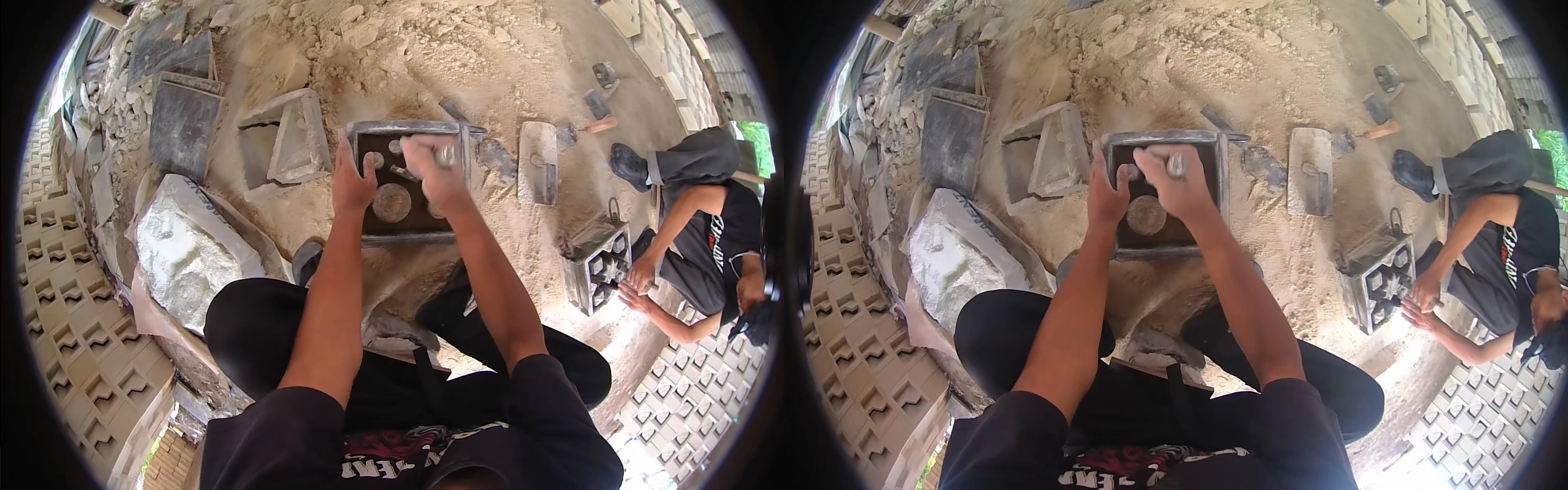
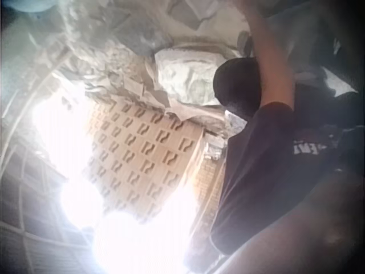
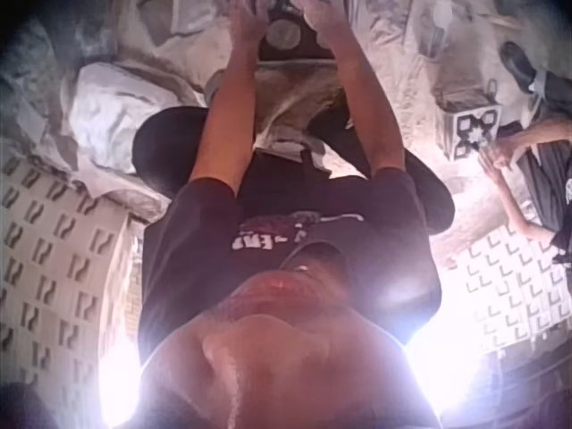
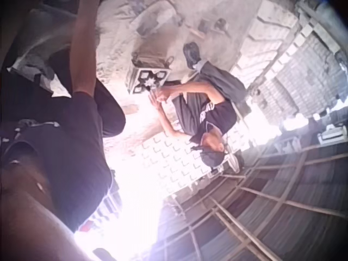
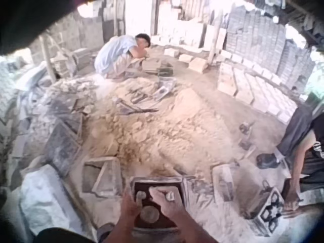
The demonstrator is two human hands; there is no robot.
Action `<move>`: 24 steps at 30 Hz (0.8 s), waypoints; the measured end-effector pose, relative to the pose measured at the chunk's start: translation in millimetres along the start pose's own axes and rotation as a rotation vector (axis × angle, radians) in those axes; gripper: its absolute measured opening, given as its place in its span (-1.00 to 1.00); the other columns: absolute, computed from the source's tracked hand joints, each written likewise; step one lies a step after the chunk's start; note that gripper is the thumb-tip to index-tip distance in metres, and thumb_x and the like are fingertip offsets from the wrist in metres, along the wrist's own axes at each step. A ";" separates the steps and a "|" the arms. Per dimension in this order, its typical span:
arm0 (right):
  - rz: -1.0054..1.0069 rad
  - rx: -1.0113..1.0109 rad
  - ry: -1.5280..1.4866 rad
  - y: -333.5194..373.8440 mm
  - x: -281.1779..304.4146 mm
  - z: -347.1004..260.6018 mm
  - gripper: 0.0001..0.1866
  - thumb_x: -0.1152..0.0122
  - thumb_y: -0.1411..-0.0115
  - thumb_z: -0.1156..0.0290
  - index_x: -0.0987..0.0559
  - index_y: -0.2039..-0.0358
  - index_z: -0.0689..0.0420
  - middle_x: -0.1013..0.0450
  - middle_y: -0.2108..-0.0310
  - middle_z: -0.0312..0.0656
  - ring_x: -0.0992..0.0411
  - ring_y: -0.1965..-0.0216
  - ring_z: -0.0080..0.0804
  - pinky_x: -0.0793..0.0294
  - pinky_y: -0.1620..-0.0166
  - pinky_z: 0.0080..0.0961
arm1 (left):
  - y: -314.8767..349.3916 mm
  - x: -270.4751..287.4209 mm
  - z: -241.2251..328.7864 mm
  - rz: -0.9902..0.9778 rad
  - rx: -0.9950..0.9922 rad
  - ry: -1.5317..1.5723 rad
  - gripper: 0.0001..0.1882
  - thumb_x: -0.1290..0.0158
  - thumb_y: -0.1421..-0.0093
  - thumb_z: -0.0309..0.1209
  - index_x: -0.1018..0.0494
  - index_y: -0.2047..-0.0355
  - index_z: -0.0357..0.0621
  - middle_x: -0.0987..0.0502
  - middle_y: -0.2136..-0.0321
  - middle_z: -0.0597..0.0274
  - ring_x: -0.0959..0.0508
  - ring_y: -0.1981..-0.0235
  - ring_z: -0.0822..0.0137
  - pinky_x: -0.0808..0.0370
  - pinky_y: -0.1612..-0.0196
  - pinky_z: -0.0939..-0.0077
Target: The person uses a small tool to apply material inside circular indents of a mold and then moves a square plate.
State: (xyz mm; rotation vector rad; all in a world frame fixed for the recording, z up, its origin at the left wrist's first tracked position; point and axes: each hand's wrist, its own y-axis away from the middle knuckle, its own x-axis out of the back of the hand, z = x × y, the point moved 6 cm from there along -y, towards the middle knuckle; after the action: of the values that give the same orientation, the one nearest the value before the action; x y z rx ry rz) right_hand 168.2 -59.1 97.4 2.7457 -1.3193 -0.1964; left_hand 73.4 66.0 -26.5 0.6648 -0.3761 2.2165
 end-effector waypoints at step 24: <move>0.009 0.187 0.003 38.7 66.7 -7.4 -0.51 0.03 -0.30 0.36 -0.12 0.77 0.12 -0.08 0.78 -0.37 0.01 0.71 -0.59 0.07 0.59 -0.52 | 2.6 4.6 19.6 -0.119 0.296 -0.308 -0.24 0.21 -0.32 0.03 0.21 -0.40 0.08 -0.37 -0.09 -0.16 -0.46 -0.02 -0.16 -0.44 0.00 0.00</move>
State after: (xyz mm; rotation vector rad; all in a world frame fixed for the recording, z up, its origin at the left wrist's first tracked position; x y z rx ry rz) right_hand 180.8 -135.2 104.8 2.8897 -1.4170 -0.0713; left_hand 75.5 58.0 -7.9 1.1652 -0.1543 2.0760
